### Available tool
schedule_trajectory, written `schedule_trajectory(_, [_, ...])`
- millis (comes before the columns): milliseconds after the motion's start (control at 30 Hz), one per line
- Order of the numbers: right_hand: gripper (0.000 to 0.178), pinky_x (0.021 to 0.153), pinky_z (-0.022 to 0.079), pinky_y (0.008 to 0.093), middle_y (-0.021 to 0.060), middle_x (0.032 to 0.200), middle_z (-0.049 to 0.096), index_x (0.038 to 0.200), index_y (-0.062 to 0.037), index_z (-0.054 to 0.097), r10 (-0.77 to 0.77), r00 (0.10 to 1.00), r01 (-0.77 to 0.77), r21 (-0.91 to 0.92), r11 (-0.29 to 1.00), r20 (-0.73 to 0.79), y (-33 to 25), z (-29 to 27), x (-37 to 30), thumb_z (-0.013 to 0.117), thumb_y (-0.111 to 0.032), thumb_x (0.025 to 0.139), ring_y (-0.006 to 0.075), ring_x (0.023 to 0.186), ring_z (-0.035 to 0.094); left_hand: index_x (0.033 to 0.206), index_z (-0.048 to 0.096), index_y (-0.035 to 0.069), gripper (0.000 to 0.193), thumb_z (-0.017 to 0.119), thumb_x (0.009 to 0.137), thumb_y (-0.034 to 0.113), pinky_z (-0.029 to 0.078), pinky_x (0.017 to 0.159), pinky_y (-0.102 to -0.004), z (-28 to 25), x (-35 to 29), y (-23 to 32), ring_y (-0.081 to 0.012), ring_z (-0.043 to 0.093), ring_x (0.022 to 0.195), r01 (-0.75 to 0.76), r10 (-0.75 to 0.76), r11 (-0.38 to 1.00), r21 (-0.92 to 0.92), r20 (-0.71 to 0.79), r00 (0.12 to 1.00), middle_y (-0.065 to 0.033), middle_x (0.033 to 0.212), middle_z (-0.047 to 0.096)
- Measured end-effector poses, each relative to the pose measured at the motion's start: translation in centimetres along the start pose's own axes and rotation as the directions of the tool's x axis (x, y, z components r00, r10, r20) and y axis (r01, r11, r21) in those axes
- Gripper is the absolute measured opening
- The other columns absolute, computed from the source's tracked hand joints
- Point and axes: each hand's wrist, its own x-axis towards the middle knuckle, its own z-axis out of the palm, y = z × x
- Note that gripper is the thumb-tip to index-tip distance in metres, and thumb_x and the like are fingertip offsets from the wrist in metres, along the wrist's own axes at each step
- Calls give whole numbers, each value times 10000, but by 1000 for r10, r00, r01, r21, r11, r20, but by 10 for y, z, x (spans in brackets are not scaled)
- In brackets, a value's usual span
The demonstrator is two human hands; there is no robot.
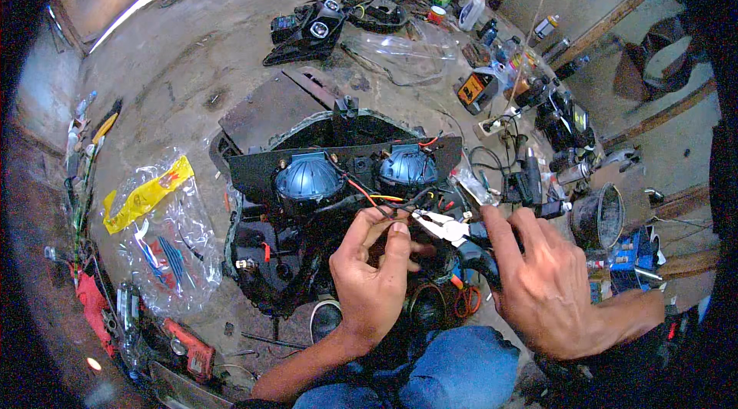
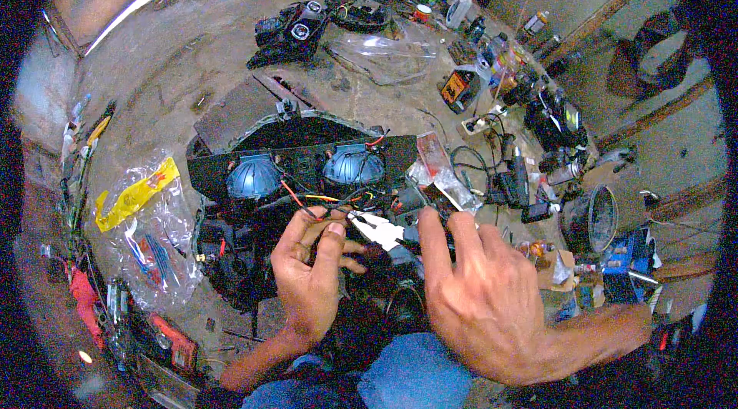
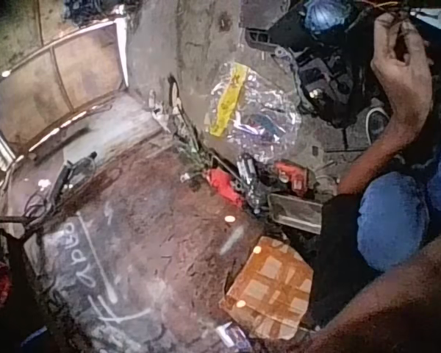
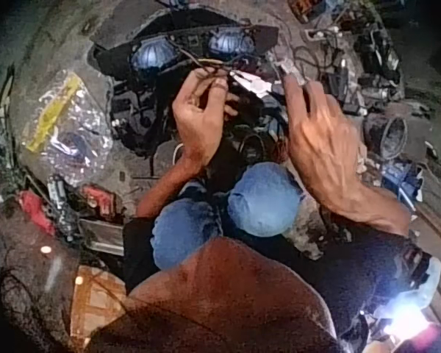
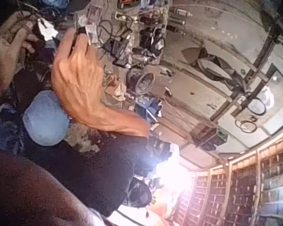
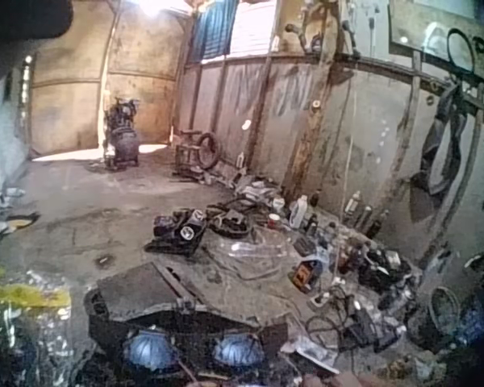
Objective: Repairing and connecting wires for a motorcycle headlight assembly using pliers and a lighter.
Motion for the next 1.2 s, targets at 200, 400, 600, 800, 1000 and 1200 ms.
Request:
schedule_trajectory(200, [400,646,599,499,220,909,684,1200,55,647,-16,976,-48,287,957,217,21,-10,10,751,-134,863,403,699,723,1198,618,-41,247,622,1098,184,657,650,-341,-2,2,1,-206,752,840,14,-14,1000,-19,-20,1000,-142,1069,732])
schedule_trajectory(400, [316,659,571,512,245,716,690,1118,24,693,-57,969,-94,574,814,240,32,-7,18,761,-250,977,419,677,707,1205,652,-37,296,655,1084,234,667,683,-357,-1,7,12,-235,777,846,123,-121,989,-78,28,992,-203,1116,773])
schedule_trajectory(600, [369,537,554,436,134,694,673,1081,10,684,55,774,-593,692,412,631,25,7,12,728,-353,1041,236,538,648,1114,668,-18,202,683,1076,179,642,710,-311,-2,9,24,-195,779,847,181,-179,975,-128,28,983,-109,1014,762])
schedule_trajectory(800, [361,403,543,322,75,803,660,1191,-60,589,-236,713,-687,590,-424,660,20,41,-6,645,-403,1092,159,502,610,1125,664,-17,239,672,1073,216,653,786,-340,-5,11,24,-220,786,887,199,-196,974,-104,39,980,-161,1059,773])
schedule_trajectory(1000, [437,313,447,295,85,705,630,1195,-83,503,-403,657,-730,405,-550,637,26,52,-11,592,-499,1096,156,407,566,1161,647,-19,279,662,1076,246,653,825,-350,-12,10,13,-262,798,937,156,-156,988,6,17,988,-221,1117,781])
schedule_trajectory(1200, [492,273,321,308,83,680,623,1220,-90,426,-327,689,-704,492,-511,646,20,37,-8,820,-253,975,159,328,499,1183,640,-13,278,667,1079,243,642,865,-357,-9,9,16,-271,792,973,133,-131,991,-35,38,991,-223,1135,777])
